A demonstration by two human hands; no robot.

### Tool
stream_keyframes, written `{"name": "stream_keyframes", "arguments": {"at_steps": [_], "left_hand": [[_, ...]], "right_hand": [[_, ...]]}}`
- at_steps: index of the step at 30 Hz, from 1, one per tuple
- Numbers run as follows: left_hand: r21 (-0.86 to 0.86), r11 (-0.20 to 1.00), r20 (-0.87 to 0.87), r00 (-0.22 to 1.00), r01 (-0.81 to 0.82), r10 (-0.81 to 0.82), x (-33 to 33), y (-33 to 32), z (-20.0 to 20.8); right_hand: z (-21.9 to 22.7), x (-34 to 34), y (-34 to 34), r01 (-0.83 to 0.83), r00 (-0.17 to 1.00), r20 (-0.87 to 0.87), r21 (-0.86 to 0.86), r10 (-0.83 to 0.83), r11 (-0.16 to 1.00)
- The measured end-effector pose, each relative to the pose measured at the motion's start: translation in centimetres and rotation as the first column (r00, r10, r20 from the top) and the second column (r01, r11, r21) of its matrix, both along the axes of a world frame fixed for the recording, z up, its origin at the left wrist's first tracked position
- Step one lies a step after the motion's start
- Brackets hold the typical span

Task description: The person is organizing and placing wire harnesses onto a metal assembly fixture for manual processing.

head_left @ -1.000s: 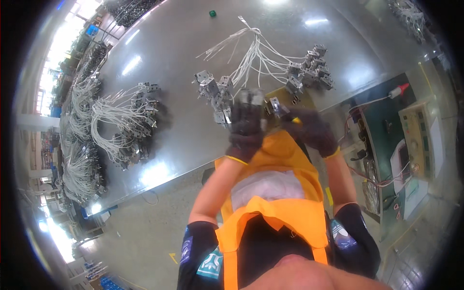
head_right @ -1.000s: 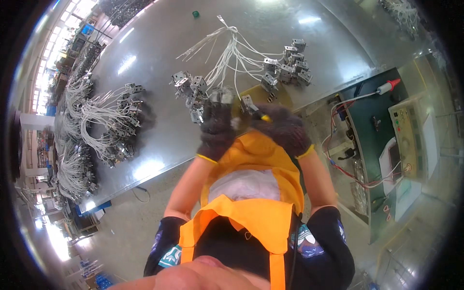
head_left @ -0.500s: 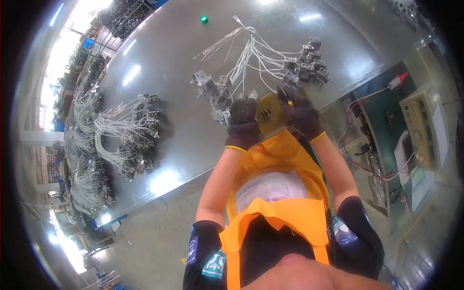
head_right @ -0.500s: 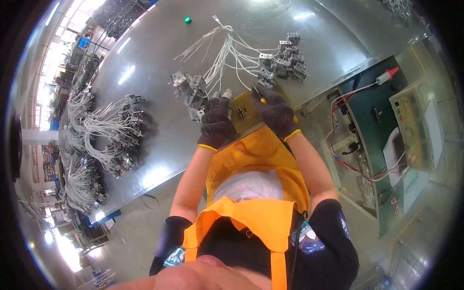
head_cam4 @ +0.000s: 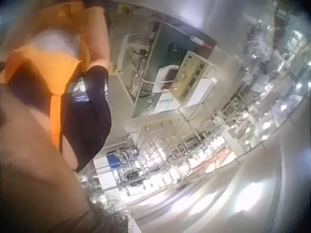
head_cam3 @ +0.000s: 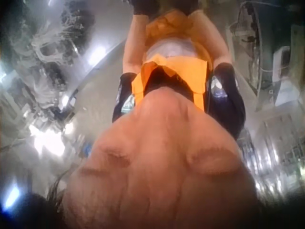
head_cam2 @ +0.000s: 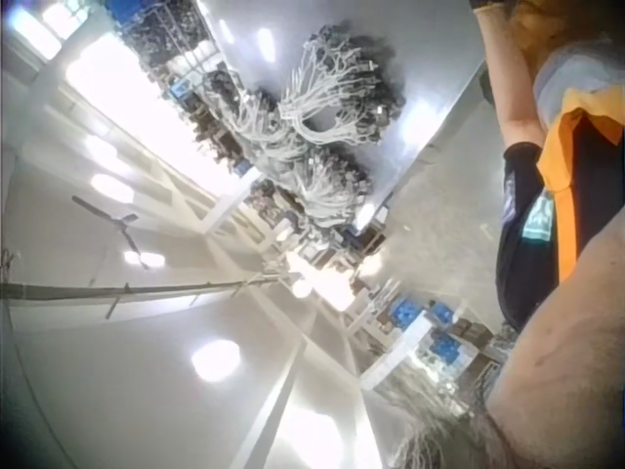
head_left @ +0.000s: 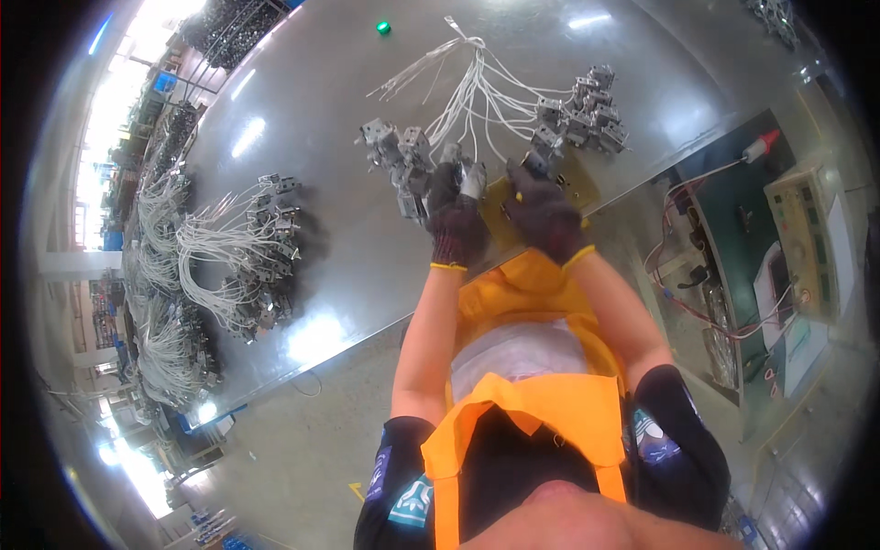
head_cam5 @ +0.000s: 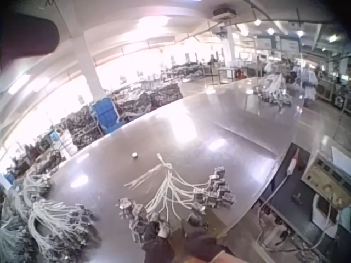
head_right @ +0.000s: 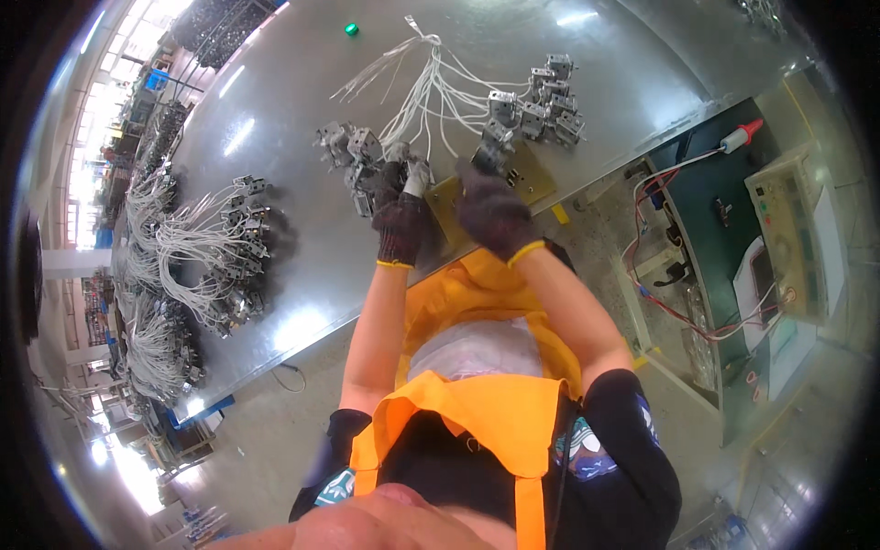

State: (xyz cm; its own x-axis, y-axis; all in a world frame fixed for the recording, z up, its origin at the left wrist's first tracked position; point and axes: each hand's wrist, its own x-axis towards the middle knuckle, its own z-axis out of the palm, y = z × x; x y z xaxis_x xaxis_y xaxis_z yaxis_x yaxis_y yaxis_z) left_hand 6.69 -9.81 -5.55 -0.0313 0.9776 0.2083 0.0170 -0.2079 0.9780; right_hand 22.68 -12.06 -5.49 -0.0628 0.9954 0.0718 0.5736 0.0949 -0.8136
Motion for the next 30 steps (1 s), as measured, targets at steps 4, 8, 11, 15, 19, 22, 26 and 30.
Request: {"name": "stream_keyframes", "arguments": {"at_steps": [4,8,11,15,19,22,26,30], "left_hand": [[-0.074,0.996,0.061,0.997,0.052,-0.048,-1.5,0.6,0.3],[-0.146,0.967,-0.132,0.965,0.208,-0.227,-2.2,-1.9,-0.4],[-0.051,0.992,-0.098,0.988,0.114,-0.119,0.6,-3.6,-0.4],[0.026,0.996,-0.388,0.919,0.088,-0.071,2.7,-3.9,2.1],[0.271,0.962,-0.606,0.775,-0.011,0.179,4.3,-3.7,-0.1],[0.293,0.955,-0.672,0.722,0.054,0.165,4.8,-2.7,-0.6],[0.132,0.972,-0.609,0.79,0.197,-0.077,4.0,-2.1,-0.1],[0.222,0.954,-0.545,0.837,0.202,-0.05,3.7,-1.3,-3.0]], "right_hand": [[0.8,4.2,2.7,0.067,0.951,0.296,0.064,-0.083,0.996],[0.2,9.2,3.0,0.193,0.917,0.36,-0.017,-0.174,0.981],[1.7,9.7,1.3,0.101,0.978,-0.159,-0.22,-0.137,0.97],[4.5,9.9,-0.3,-0.047,0.89,-0.43,-0.413,-0.15,0.909],[3.0,9.0,-1.6,-0.124,0.863,-0.503,-0.291,-0.042,0.949],[3.6,8.5,-3.1,-0.392,0.915,0.222,0.276,0.338,0.878],[6.8,5.4,-2.3,-0.327,0.866,0.458,0.217,0.199,0.92],[7.7,4.4,-2.0,-0.343,0.778,0.56,-0.002,0.285,0.939]]}}
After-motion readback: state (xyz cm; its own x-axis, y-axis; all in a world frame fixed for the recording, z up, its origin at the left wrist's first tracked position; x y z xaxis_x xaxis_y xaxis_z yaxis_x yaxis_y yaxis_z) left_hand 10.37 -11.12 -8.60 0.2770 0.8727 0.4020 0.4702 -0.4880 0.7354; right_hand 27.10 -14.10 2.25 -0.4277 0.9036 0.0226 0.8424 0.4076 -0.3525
